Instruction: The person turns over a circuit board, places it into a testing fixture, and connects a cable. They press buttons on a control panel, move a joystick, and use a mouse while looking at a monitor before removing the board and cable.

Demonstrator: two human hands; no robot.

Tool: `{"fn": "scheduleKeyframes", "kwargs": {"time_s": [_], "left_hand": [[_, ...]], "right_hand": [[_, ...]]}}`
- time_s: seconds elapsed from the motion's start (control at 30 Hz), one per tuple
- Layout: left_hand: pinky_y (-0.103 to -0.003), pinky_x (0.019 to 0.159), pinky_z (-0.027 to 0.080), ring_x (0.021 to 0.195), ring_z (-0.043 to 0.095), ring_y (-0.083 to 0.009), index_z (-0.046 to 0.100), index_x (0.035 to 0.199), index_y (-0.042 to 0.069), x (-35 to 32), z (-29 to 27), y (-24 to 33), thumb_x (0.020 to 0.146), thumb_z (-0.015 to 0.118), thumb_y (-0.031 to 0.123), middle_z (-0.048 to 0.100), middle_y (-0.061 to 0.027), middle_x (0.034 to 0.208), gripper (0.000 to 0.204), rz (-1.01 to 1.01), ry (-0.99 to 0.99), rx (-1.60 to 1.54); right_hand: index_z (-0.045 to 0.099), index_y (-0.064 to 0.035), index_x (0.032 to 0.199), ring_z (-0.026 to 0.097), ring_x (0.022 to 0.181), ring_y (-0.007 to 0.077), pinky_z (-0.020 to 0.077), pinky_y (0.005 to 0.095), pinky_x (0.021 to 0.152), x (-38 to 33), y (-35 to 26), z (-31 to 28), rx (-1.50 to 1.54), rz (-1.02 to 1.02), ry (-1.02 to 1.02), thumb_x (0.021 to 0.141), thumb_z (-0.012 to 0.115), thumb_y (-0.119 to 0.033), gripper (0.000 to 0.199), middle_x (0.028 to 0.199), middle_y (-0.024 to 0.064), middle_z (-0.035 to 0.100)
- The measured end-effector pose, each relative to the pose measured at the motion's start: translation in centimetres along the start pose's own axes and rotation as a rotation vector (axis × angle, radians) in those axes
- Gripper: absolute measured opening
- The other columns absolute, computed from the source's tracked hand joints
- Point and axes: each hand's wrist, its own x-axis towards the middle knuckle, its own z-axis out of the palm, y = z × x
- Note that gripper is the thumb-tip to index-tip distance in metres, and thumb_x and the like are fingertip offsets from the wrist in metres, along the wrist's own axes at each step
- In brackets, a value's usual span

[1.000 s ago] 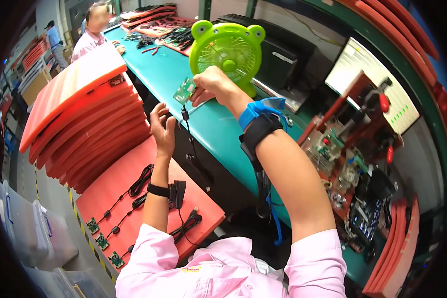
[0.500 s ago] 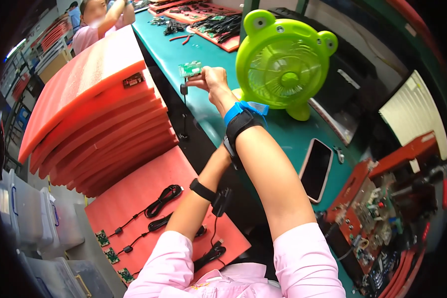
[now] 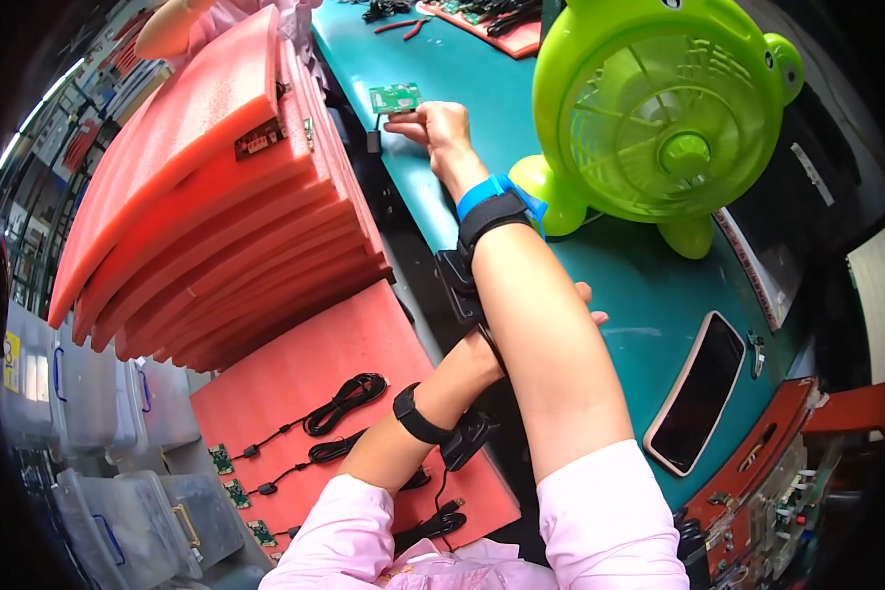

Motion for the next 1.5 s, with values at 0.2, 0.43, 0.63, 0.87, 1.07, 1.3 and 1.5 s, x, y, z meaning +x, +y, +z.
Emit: {"fn": "scheduleKeyframes", "kwargs": {"time_s": [0.2,0.43,0.63,0.87,1.07,1.3,1.5], "left_hand": [[-0.032,0.057,0.036,0.058,0.033,-0.0165,0.038,0.071,0.004,-2.8,7.9,3.2,0.084,0.057,0.022,0.033,-0.0044,0.063,0.030,0.510,-0.303,1.615],[-0.030,0.056,0.035,0.058,0.029,-0.0157,0.032,0.067,0.005,-3.5,8.2,3.1,0.083,0.059,0.019,0.028,-0.0033,0.061,0.034,0.510,-0.311,1.398],[-0.029,0.058,0.036,0.060,0.030,-0.0143,0.034,0.068,0.004,-3.0,7.4,2.6,0.083,0.059,0.016,0.029,-0.0033,0.063,0.032,0.488,-0.335,1.183],[-0.030,0.058,0.036,0.061,0.032,-0.0142,0.035,0.069,0.004,-3.7,7.6,2.7,0.082,0.060,0.017,0.030,-0.0032,0.063,0.031,0.478,-0.340,1.084],[-0.030,0.058,0.035,0.061,0.033,-0.0150,0.037,0.070,0.004,-3.9,9.0,3.4,0.082,0.061,0.019,0.032,-0.0032,0.063,0.030,0.473,-0.298,1.319],[-0.031,0.061,0.038,0.063,0.036,-0.0158,0.041,0.074,0.003,-4.0,8.4,3.3,0.083,0.059,0.019,0.035,-0.0037,0.065,0.026,0.495,-0.297,1.298],[-0.029,0.073,0.043,0.070,0.041,-0.0159,0.046,0.083,0.000,-3.3,6.7,2.1,0.085,0.056,0.017,0.039,-0.0046,0.071,0.019,0.296,-0.262,0.824]], "right_hand": [[0.050,0.0145,0.096,0.062,0.085,0.0296,0.0510,0.0325,0.074,0.5,0.5,-1.6,0.030,-0.008,-0.075,0.080,0.038,0.000,0.025,0.096,0.0239,0.059],[0.053,0.0071,0.085,0.062,0.073,0.0239,0.0509,0.0295,0.068,0.3,0.3,-0.2,-0.012,-0.039,-0.052,0.080,0.043,-0.001,0.014,0.086,0.0176,0.061],[0.052,0.0057,0.079,0.061,0.066,0.0218,0.0520,0.0301,0.064,1.8,1.1,-1.0,-0.058,-0.060,-0.042,0.078,0.045,-0.001,0.010,0.081,0.0159,0.060],[0.048,0.0026,0.069,0.060,0.064,0.0212,0.0540,0.0330,0.062,2.0,1.3,-1.1,-0.002,-0.027,-0.004,0.075,0.045,0.002,0.007,0.073,0.0107,0.055],[0.049,0.0004,0.069,0.059,0.065,0.0202,0.0532,0.0317,0.064,1.9,1.1,-1.7,0.000,-0.050,-0.030,0.076,0.045,0.001,0.008,0.073,0.0089,0.054],[0.052,0.0006,0.074,0.059,0.069,0.0170,0.0512,0.0288,0.067,1.1,0.7,-0.7,0.000,-0.058,-0.029,0.077,0.045,0.001,0.008,0.078,0.0085,0.056],[0.056,0.0040,0.086,0.057,0.077,0.0159,0.0494,0.0269,0.070,0.8,0.5,-1.1,-0.043,-0.037,-0.048,0.079,0.044,-0.001,0.015,0.085,0.0094,0.058]]}}
